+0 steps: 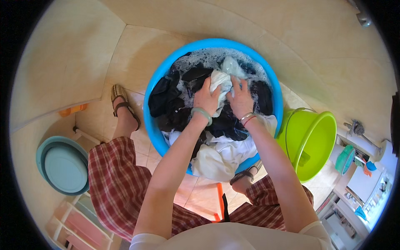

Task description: The person hand-washes a load of mixed-color clothes in a blue basin filled with soapy water. They repeatedly submerge, scrub, and wring out individual garments, then transfer the cleaned items into a green bucket placed beside them.

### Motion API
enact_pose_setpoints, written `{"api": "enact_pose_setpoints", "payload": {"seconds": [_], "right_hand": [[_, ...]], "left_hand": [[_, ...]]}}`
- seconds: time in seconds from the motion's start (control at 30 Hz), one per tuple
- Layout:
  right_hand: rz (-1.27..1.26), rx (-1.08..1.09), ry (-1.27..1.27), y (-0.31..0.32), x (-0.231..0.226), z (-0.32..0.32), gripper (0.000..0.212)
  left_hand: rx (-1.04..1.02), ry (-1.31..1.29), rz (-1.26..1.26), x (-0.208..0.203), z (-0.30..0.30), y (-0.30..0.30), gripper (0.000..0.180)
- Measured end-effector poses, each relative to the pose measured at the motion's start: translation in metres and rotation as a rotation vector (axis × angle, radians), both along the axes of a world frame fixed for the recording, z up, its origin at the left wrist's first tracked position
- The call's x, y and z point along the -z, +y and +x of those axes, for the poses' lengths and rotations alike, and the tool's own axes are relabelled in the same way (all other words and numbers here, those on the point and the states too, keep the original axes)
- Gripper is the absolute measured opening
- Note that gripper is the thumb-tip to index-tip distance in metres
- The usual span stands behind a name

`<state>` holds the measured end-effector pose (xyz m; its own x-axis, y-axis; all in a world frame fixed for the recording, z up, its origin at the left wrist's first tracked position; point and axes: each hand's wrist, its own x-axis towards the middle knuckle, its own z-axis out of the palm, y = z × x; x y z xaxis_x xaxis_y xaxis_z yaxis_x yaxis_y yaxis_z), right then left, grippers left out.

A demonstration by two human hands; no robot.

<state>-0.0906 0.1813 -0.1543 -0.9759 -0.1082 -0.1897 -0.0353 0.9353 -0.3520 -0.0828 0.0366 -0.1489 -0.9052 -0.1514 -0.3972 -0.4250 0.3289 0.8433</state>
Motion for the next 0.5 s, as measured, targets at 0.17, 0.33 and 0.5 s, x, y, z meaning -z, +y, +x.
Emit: {"api": "enact_pose_setpoints", "payload": {"seconds": [0.17, 0.33, 0.5], "right_hand": [[0.235, -0.085, -0.269, -0.007, 0.055, -0.003, 0.048], [-0.046, -0.039, -0.083, 0.043, 0.131, -0.014, 0.047], [0.137, -0.169, -0.307, -0.020, 0.003, -0.037, 0.046]], "left_hand": [[0.158, -0.167, -0.126, 0.044, -0.006, -0.009, 0.038], [0.404, -0.362, -0.164, 0.064, -0.031, 0.028, 0.037], [0.221, -0.094, 0.153, 0.102, 0.008, -0.018, 0.049]]}}
